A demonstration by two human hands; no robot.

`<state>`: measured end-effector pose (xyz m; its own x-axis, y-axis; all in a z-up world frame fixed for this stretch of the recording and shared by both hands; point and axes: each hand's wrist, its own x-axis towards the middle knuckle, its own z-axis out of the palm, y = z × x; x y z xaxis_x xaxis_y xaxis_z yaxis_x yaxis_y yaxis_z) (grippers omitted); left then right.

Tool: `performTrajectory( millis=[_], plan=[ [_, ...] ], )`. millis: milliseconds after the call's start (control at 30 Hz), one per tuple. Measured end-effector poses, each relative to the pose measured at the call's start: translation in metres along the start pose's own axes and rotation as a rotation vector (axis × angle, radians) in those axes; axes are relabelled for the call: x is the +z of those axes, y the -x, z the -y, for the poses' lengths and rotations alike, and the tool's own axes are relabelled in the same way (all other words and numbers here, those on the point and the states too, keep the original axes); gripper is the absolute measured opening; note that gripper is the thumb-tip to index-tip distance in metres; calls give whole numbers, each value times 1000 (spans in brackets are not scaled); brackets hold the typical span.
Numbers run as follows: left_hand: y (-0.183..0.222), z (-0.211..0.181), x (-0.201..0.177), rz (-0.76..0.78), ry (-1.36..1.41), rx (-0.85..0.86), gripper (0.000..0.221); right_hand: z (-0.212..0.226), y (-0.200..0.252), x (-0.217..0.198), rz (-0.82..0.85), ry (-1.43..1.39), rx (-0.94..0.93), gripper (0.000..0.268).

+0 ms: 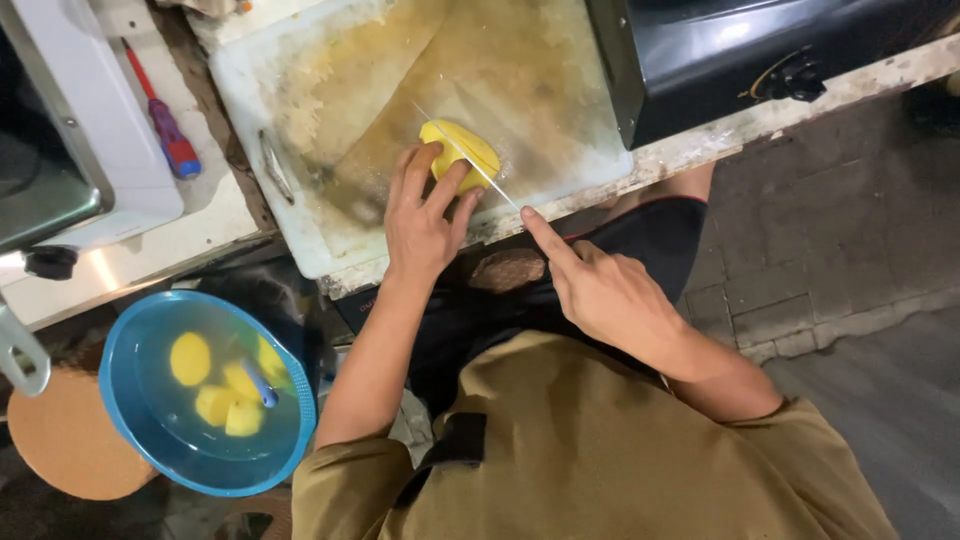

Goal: A person peels a potato using a knife on a cutting board and then washes it in a bowl of water.

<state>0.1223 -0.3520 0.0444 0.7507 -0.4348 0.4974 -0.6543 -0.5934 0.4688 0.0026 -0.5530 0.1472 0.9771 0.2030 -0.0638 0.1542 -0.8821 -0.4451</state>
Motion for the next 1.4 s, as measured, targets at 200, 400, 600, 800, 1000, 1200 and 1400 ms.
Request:
performTrajectory(
  millis=[200, 400, 600, 800, 1000, 1200, 1400],
  plan=[
    [-8, 4, -2, 3, 12, 13, 27, 1, -19, 3, 71, 12, 0, 55],
    [-9, 6, -3, 35, 9, -24, 23, -13, -51, 33, 127, -21, -15, 59],
    [-8, 3, -6, 105, -58, -26, 28, -10, -49, 34, 114, -60, -8, 56],
    [-22, -15, -19, 277, -192, -45, 29, -6, -42, 25, 148, -111, 2, 56],
    [-16, -16, -17, 269, -166, -66, 34, -4, -6, 14, 184, -69, 61, 64],
    [-3, -4, -9, 169, -129, -33, 44, -13, 67, -4, 357, -90, 270, 64],
    [13, 10, 5, -2, -34, 74, 30, -3, 106, -35, 324, -88, 320, 64]
  ],
)
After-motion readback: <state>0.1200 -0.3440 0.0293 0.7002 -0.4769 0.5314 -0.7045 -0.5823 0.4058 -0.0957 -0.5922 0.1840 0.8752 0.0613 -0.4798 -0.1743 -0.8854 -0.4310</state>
